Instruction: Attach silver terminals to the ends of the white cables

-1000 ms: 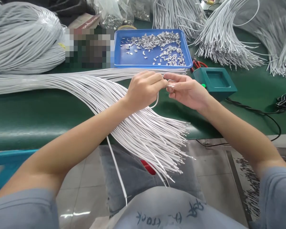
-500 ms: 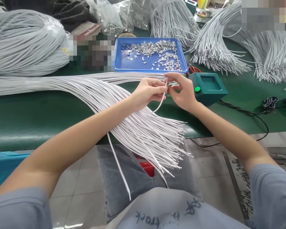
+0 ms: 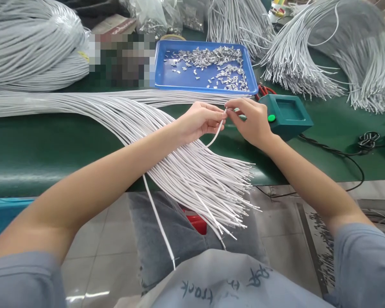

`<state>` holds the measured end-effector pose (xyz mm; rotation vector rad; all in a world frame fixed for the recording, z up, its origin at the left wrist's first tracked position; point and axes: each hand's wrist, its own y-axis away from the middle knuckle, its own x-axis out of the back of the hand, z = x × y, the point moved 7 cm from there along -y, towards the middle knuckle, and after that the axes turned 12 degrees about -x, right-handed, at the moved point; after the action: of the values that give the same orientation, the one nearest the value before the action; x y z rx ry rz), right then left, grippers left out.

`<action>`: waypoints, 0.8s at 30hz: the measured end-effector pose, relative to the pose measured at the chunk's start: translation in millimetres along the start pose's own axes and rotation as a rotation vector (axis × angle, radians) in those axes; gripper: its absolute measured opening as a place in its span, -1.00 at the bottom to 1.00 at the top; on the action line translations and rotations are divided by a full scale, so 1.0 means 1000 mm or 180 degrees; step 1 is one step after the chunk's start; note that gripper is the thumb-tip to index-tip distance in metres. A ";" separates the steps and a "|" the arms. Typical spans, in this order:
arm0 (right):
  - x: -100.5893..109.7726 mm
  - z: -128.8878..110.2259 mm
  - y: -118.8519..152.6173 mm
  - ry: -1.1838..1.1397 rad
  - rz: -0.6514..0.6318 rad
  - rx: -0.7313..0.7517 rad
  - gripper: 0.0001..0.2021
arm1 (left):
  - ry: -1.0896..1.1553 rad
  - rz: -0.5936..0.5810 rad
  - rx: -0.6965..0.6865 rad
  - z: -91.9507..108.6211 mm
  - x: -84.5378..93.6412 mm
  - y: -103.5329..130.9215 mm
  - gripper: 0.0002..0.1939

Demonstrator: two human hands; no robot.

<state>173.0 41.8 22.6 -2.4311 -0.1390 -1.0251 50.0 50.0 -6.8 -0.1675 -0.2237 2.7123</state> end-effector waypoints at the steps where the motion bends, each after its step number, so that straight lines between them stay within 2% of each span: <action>1: 0.000 0.000 0.000 0.0078 -0.0025 -0.0027 -0.83 | 0.0010 0.0001 0.0009 0.000 0.000 0.000 -0.92; 7: 0.002 -0.006 -0.001 0.0267 -0.0054 -0.0021 -0.82 | 0.0013 0.0056 0.0060 0.000 -0.001 0.000 -0.94; 10: 0.004 -0.005 -0.001 0.0130 0.0021 -0.0146 -0.86 | -0.0211 0.0134 -0.0073 0.001 0.000 0.000 -0.91; 13: 0.004 -0.002 -0.001 -0.0596 0.0020 -0.0488 -0.87 | -0.0780 0.0190 -0.0502 0.009 0.001 0.002 -0.91; 17: -0.017 0.000 0.004 -0.2164 -0.0809 -0.1293 -0.73 | -0.1730 0.0395 -0.1402 0.036 0.003 0.010 -0.92; 19: -0.022 -0.004 0.006 -0.2560 -0.1025 -0.1511 -0.72 | -0.1857 0.0455 -0.1635 0.043 0.003 0.013 -0.91; 21: -0.012 -0.004 0.005 -0.2310 -0.0674 -0.1479 -0.77 | -0.1670 0.0518 -0.1565 0.040 0.005 0.012 -0.93; 22: -0.001 -0.004 0.003 -0.1911 -0.0359 -0.1380 -0.82 | -0.1486 0.0532 -0.1412 0.034 0.006 0.010 -0.93; 24: 0.023 -0.008 0.001 -0.0663 0.0240 -0.1070 -0.86 | -0.1092 0.0460 -0.0955 0.019 0.006 0.005 -0.80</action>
<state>184.8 35.4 43.4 -2.8215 0.0611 -0.8131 39.9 45.4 10.4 0.2078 -0.7456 2.8212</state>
